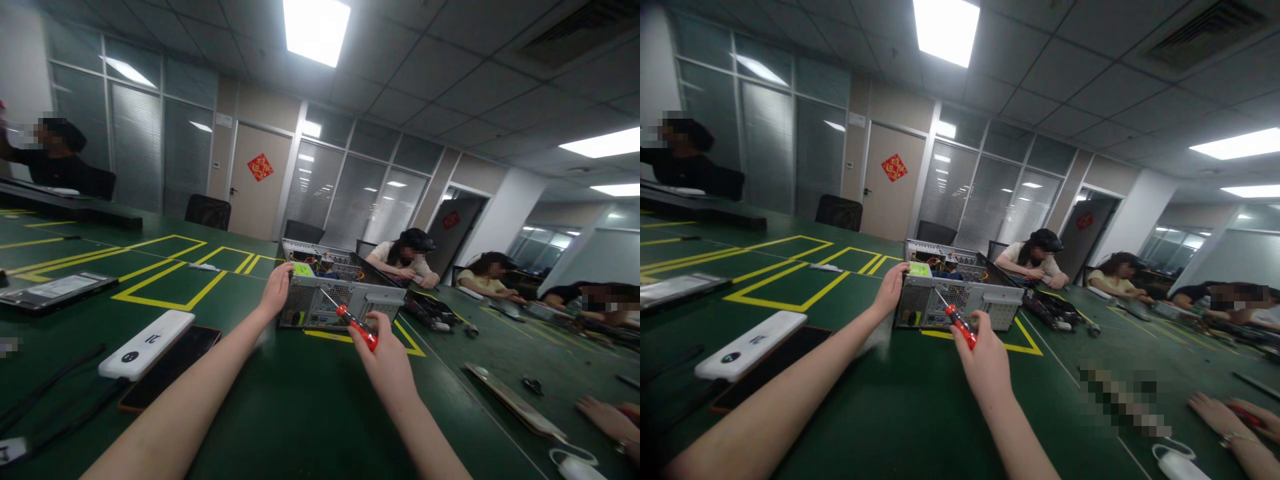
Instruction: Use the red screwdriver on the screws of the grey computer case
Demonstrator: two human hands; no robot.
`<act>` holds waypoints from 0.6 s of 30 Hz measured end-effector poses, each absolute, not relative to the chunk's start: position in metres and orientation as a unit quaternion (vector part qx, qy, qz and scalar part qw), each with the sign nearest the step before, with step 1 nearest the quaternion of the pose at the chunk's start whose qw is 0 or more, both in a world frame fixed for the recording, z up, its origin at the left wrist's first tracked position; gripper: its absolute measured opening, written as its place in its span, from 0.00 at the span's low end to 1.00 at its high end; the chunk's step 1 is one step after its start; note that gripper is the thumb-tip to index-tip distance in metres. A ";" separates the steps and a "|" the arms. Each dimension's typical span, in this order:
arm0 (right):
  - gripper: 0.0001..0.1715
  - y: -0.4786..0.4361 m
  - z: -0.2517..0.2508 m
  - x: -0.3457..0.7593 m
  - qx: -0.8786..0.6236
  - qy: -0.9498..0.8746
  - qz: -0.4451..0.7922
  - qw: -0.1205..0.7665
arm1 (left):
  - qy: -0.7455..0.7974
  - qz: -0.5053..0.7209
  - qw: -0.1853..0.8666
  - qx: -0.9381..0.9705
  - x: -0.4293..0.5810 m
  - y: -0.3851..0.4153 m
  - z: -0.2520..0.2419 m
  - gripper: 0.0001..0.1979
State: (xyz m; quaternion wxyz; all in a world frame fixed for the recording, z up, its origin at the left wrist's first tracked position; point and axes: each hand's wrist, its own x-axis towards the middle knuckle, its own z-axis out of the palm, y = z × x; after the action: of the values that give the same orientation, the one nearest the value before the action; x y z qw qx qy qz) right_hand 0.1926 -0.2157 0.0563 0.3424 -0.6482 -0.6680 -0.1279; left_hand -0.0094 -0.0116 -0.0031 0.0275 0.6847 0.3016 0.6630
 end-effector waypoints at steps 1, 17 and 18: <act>0.21 -0.215 0.056 0.192 -0.621 -0.685 -0.132 0.356 | 0.303 0.662 0.028 0.685 -0.009 -0.011 -0.003 0.19; 0.15 -0.222 0.059 0.189 -0.576 -0.751 -0.112 0.302 | 0.310 0.657 0.033 0.687 -0.010 -0.013 -0.001 0.18; 0.15 -0.223 0.060 0.189 -0.569 -0.752 -0.120 0.309 | 0.309 0.657 0.032 0.687 -0.010 -0.013 -0.001 0.18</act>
State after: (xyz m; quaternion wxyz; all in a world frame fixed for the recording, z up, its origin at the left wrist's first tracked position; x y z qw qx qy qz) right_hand 0.1888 -0.2226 0.0597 0.3086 -0.5693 -0.7525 -0.1204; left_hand -0.0096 -0.0134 -0.0015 0.0324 0.6870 0.3095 0.6567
